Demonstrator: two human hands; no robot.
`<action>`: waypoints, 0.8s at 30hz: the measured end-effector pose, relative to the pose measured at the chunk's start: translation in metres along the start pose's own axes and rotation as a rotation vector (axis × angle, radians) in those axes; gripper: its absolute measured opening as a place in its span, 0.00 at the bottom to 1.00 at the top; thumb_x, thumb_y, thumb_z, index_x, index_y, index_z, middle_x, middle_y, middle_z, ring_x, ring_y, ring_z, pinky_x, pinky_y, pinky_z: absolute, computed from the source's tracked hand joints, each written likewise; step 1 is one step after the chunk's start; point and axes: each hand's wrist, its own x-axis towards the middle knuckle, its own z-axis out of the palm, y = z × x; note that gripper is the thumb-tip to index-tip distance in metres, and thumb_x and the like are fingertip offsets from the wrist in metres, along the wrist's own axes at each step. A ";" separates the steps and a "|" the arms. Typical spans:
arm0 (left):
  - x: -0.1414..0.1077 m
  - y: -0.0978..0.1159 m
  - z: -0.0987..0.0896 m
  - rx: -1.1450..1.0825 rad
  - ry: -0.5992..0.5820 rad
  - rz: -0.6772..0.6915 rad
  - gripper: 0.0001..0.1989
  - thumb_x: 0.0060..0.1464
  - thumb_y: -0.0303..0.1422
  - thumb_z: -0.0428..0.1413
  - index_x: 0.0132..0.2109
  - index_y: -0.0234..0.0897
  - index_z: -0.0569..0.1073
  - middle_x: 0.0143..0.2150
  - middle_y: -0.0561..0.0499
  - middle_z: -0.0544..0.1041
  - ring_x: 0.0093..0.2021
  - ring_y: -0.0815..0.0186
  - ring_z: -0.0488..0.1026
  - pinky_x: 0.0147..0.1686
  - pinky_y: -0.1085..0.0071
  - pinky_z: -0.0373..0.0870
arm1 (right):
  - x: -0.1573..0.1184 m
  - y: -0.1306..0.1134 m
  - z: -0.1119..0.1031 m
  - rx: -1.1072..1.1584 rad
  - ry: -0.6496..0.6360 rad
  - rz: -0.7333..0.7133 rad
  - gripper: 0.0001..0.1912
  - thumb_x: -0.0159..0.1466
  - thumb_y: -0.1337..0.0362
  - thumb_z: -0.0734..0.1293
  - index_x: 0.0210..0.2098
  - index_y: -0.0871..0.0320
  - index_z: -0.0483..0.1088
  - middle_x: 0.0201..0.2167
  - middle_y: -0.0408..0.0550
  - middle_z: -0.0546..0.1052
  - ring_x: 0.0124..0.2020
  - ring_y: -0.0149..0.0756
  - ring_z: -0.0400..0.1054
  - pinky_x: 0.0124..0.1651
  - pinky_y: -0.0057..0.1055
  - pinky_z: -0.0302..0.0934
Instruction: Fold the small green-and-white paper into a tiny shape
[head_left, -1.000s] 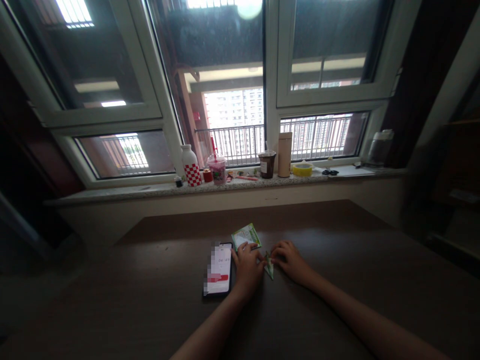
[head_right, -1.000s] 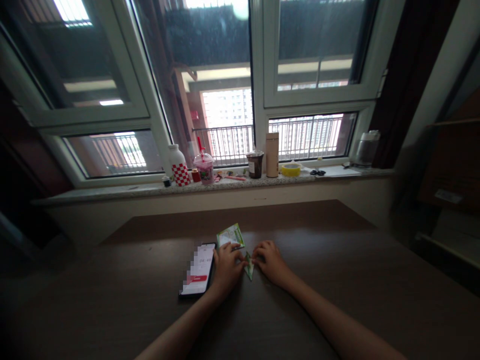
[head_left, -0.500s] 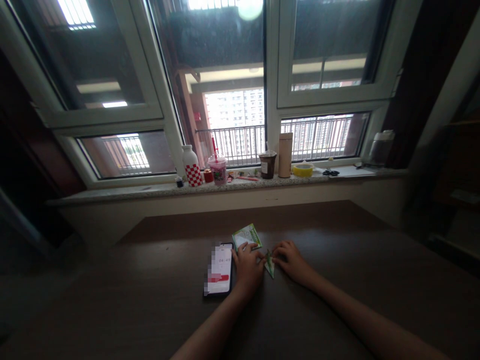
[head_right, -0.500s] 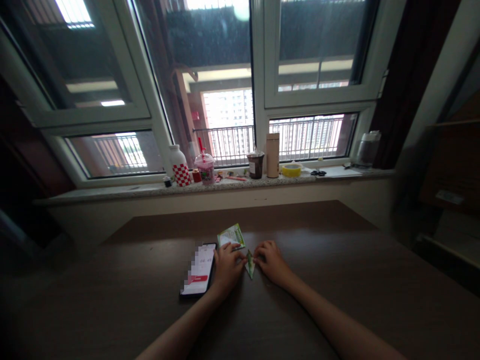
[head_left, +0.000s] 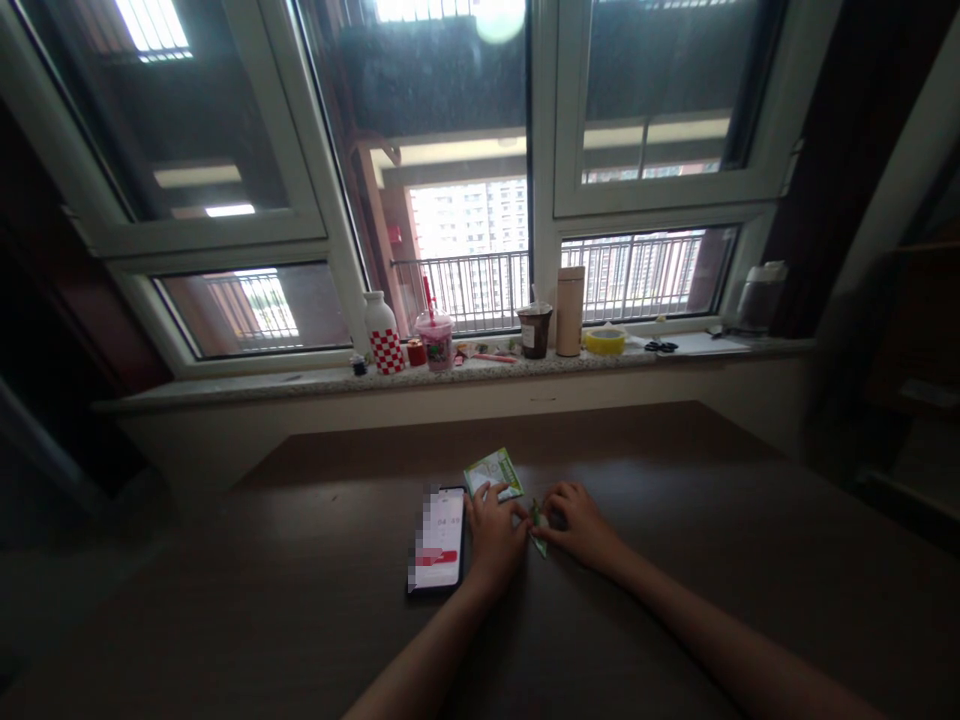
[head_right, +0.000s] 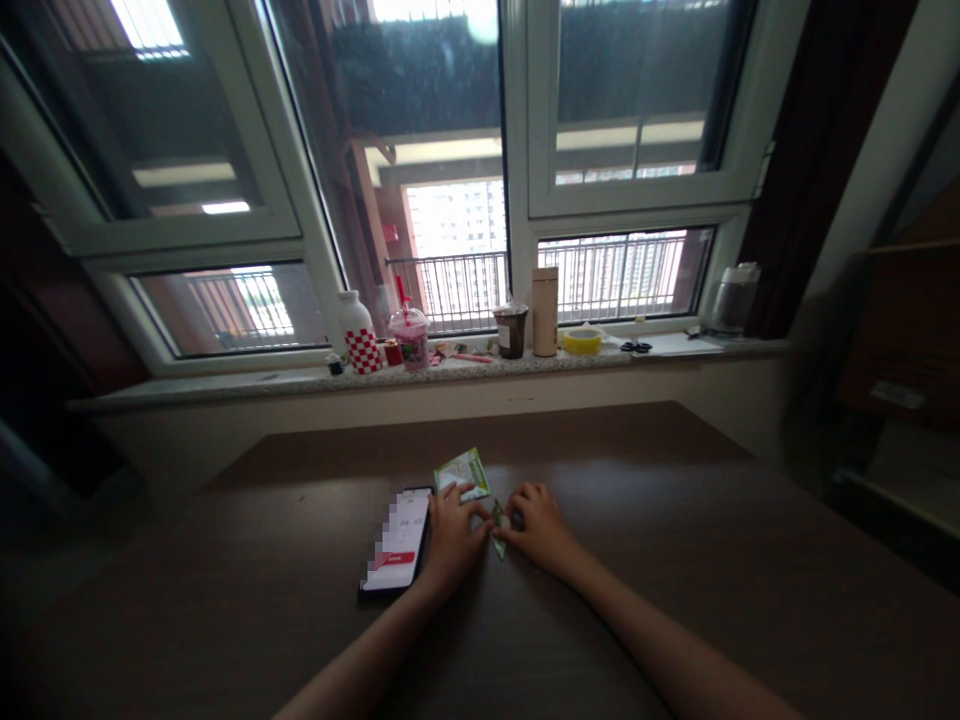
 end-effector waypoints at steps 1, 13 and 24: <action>0.000 0.000 0.000 0.000 -0.002 -0.002 0.02 0.50 0.30 0.60 0.33 0.41 0.78 0.58 0.47 0.70 0.65 0.51 0.54 0.64 0.44 0.37 | 0.000 0.001 0.001 -0.001 -0.001 0.001 0.13 0.56 0.53 0.72 0.30 0.55 0.70 0.41 0.48 0.71 0.46 0.43 0.61 0.49 0.38 0.58; 0.002 -0.002 0.000 -0.026 -0.007 0.015 0.03 0.49 0.29 0.60 0.31 0.41 0.78 0.59 0.50 0.69 0.66 0.52 0.51 0.65 0.44 0.33 | 0.002 -0.002 0.000 -0.068 -0.017 0.014 0.15 0.55 0.51 0.72 0.31 0.55 0.70 0.41 0.48 0.71 0.45 0.43 0.62 0.48 0.37 0.58; 0.002 -0.002 0.000 -0.008 -0.004 0.000 0.02 0.49 0.31 0.60 0.31 0.41 0.78 0.60 0.50 0.69 0.66 0.52 0.51 0.65 0.44 0.34 | 0.003 -0.002 -0.009 -0.060 -0.119 0.007 0.19 0.49 0.52 0.75 0.34 0.55 0.70 0.44 0.48 0.69 0.48 0.44 0.61 0.51 0.38 0.57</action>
